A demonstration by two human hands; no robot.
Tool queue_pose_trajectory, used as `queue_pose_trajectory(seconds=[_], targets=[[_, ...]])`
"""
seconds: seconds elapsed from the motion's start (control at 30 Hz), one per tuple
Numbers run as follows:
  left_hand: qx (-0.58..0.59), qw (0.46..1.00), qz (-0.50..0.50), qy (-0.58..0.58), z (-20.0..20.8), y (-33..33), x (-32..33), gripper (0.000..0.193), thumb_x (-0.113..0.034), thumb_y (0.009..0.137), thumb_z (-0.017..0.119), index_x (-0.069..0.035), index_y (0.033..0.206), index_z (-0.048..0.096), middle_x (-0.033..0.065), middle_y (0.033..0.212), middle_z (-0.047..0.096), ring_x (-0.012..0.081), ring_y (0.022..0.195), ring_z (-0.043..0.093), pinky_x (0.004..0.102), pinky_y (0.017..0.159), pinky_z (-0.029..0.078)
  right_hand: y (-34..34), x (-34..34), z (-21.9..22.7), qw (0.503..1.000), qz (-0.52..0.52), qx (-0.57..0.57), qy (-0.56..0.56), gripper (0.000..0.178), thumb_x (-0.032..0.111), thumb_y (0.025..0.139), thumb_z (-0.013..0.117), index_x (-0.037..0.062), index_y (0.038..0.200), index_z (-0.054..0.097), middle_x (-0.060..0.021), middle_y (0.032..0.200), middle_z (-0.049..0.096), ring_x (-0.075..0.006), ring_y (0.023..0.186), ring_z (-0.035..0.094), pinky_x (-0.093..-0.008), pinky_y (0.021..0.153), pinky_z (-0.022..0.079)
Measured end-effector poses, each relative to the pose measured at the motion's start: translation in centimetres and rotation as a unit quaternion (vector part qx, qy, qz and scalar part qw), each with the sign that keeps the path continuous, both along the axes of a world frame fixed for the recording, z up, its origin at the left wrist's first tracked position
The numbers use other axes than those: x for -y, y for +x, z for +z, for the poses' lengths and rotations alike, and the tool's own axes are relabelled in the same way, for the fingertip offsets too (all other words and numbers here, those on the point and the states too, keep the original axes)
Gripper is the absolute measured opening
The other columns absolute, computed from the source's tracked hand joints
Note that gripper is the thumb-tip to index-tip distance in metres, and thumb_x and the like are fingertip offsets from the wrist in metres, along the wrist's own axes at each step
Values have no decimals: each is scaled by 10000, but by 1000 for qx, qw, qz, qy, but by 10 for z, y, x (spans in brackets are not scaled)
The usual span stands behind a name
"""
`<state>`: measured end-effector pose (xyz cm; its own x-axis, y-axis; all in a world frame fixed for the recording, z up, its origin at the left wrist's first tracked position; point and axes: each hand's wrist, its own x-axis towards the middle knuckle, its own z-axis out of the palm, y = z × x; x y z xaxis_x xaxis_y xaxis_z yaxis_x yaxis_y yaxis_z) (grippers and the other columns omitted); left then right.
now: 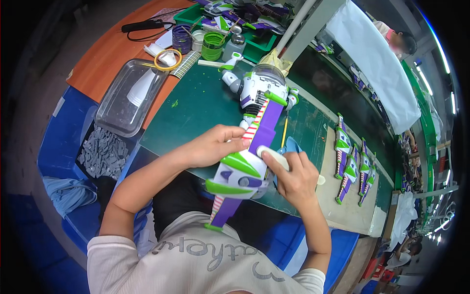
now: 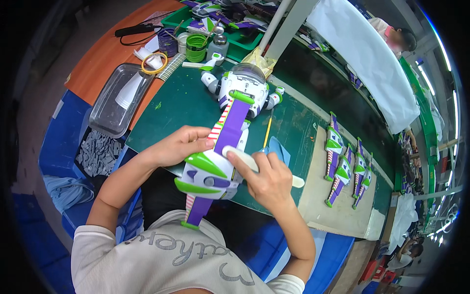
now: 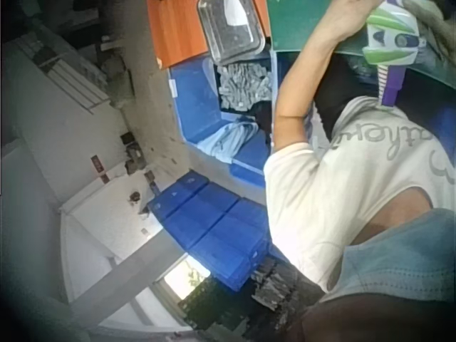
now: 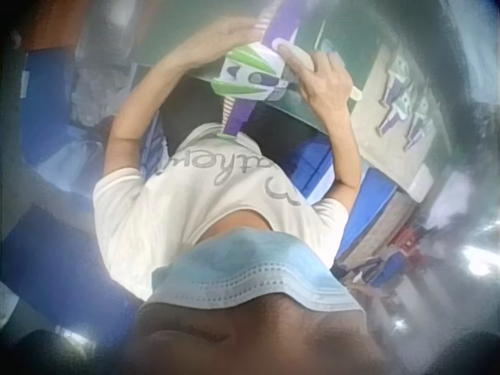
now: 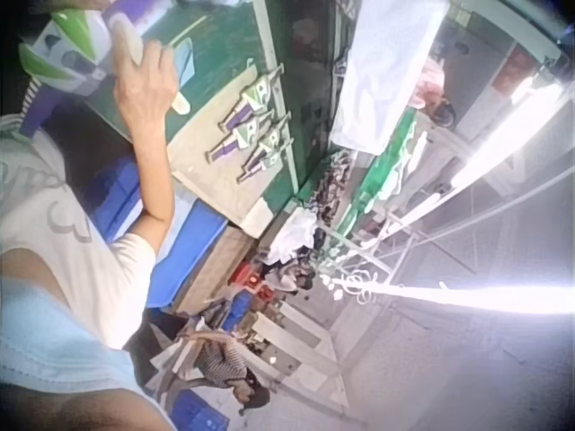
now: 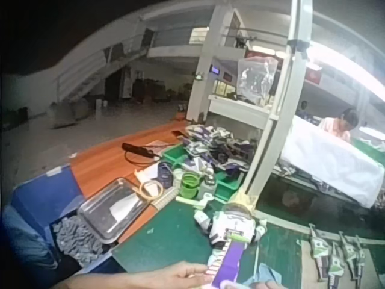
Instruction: The person tests and attaches toy wing packs onto action figures by hand, smooths components with a flat tool, and packs toy parts into a plastic bin lined with a sheet.
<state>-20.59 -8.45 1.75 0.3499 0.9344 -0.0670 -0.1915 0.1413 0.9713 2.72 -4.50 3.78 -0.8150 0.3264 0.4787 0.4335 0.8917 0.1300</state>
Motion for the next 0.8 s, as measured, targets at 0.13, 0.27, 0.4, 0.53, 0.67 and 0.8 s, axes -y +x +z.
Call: queue_pose_trajectory(seconds=[0.13, 0.27, 0.4, 0.53, 0.67, 0.8], targets=[[14, 1000, -8, -9, -8, -2, 0, 299, -211, 940, 495, 13, 1127, 562, 25, 982, 613, 58, 894, 538, 238, 786, 445, -1, 2, 0, 1000, 2, 5, -27, 596, 77, 630, 603, 283, 1189, 600, -12, 705, 449, -171, 588, 441, -276, 454, 376], [16, 1000, -17, -16, -9, -5, 2, 300, -202, 944, 492, 21, 1134, 556, 33, 1010, 610, 63, 909, 536, 247, 811, 439, -5, 3, 3, 999, 1, -7, -42, 600, 70, 628, 603, 272, 1193, 599, -13, 703, 452, -178, 592, 444, -283, 456, 381], [38, 999, -20, -22, -10, -2, 4, 297, -193, 946, 487, 24, 1137, 556, 38, 1024, 612, 69, 915, 540, 250, 822, 438, -4, 0, 2, 998, 8, -7, -58, 583, 75, 640, 613, 268, 1190, 600, -16, 711, 465, -186, 593, 446, -282, 459, 387], [22, 999, -23, -15, -16, -5, 1, 296, -186, 948, 478, 32, 1134, 553, 43, 1023, 614, 73, 918, 546, 246, 825, 438, -5, 2, 3, 998, 6, 5, -63, 584, 68, 643, 627, 276, 1188, 599, -12, 693, 452, -178, 592, 444, -280, 462, 388], [31, 999, -28, -30, -18, -8, 0, 301, -189, 945, 481, 36, 1134, 549, 52, 1027, 617, 80, 928, 556, 248, 829, 444, -8, -5, 2, 998, 6, 13, -63, 594, 80, 643, 638, 285, 1198, 588, -8, 698, 438, -179, 597, 444, -279, 455, 382], [42, 998, -22, -45, -12, -14, 5, 308, -201, 945, 484, 35, 1131, 550, 51, 1030, 619, 84, 924, 564, 249, 818, 453, -8, 5, 5, 997, 4, 25, -75, 597, 78, 650, 629, 287, 1207, 580, -5, 707, 429, -178, 615, 444, -275, 452, 384]])
